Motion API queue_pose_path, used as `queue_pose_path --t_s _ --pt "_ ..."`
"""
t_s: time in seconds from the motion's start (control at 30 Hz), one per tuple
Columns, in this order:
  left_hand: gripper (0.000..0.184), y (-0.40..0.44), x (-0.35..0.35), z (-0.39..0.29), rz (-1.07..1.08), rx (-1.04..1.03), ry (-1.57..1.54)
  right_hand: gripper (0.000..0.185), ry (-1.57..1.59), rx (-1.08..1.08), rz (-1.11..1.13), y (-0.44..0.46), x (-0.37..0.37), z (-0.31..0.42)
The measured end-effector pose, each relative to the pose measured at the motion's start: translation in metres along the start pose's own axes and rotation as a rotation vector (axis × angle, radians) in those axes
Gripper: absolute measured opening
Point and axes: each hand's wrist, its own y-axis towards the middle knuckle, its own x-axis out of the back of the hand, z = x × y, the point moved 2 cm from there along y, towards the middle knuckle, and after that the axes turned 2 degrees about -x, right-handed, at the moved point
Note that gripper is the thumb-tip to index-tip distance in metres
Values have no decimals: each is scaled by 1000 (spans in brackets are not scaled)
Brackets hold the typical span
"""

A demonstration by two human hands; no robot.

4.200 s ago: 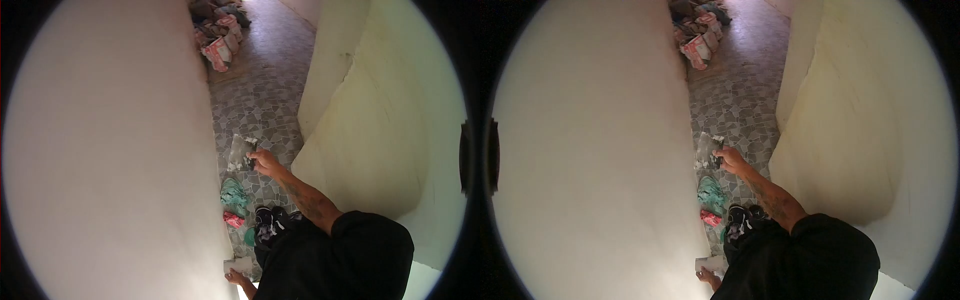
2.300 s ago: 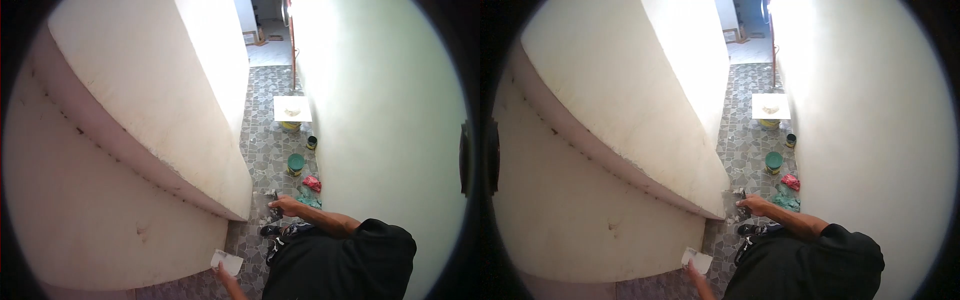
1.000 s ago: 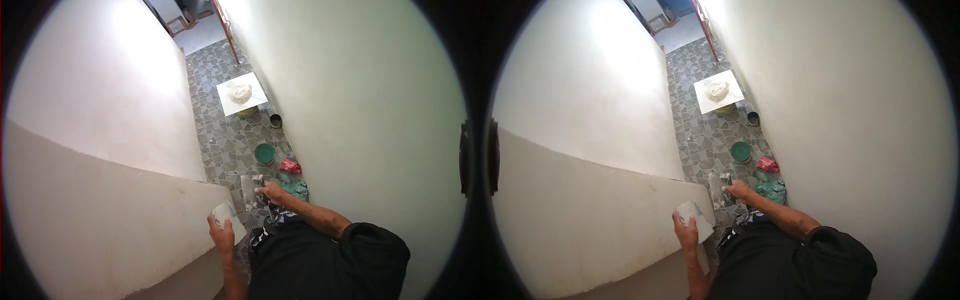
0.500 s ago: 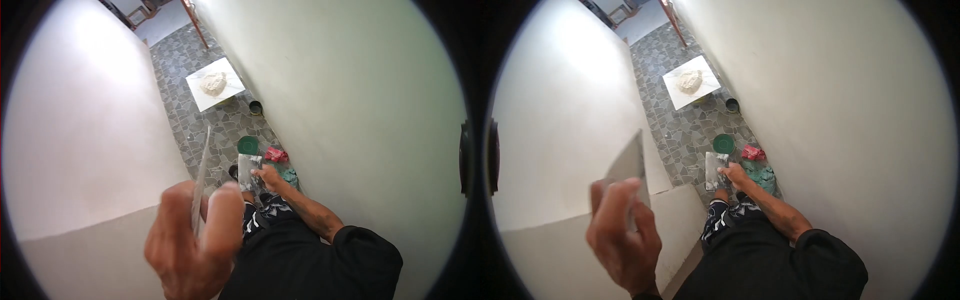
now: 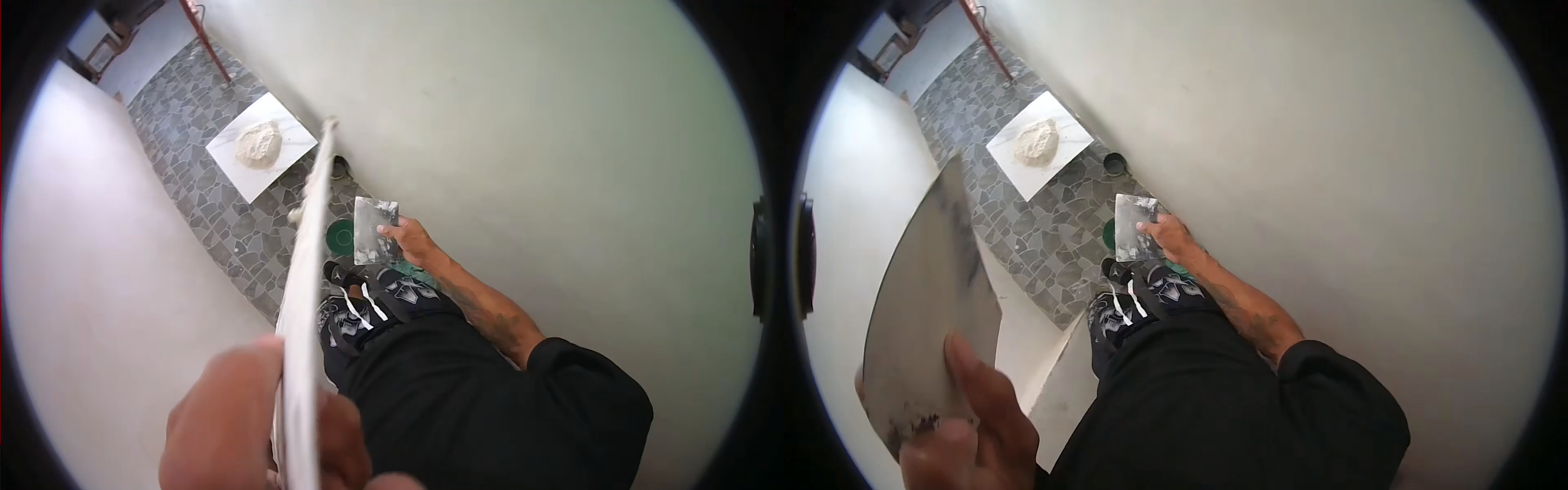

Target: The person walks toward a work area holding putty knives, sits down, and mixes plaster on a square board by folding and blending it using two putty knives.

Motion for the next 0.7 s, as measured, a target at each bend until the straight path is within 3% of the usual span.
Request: queue_pose_path --t_s 0.1,0.13,0.2,0.23,0.3,0.43,0.5,0.63,0.7 --pt "34 0 8 44 17 -168 -801 29 89 62 -11 -34 -38 15" --pt "34 -14 8 60 2 -261 -804 29 126 102 13 -43 -59 35" --pt "33 30 -29 48 82 -272 -808 29 207 109 24 -21 -47 62" --pt "33 11 -35 62 122 -277 -809 30 224 137 21 -35 -62 59" --pt "21 -8 -14 39 338 176 -484 31 222 134 -19 -38 -69 64" --pt "25 -47 -92 61 137 258 -477 34 235 142 -152 -52 -79 86" --pt "27 -70 -127 78 137 559 -591 35 219 177 -133 -28 -50 58" --pt "24 -142 -187 108 479 1036 -728 35 226 228 -135 -41 -71 76" --pt "28 -186 -225 96 491 1081 -679 35 211 225 -106 -27 -60 73"
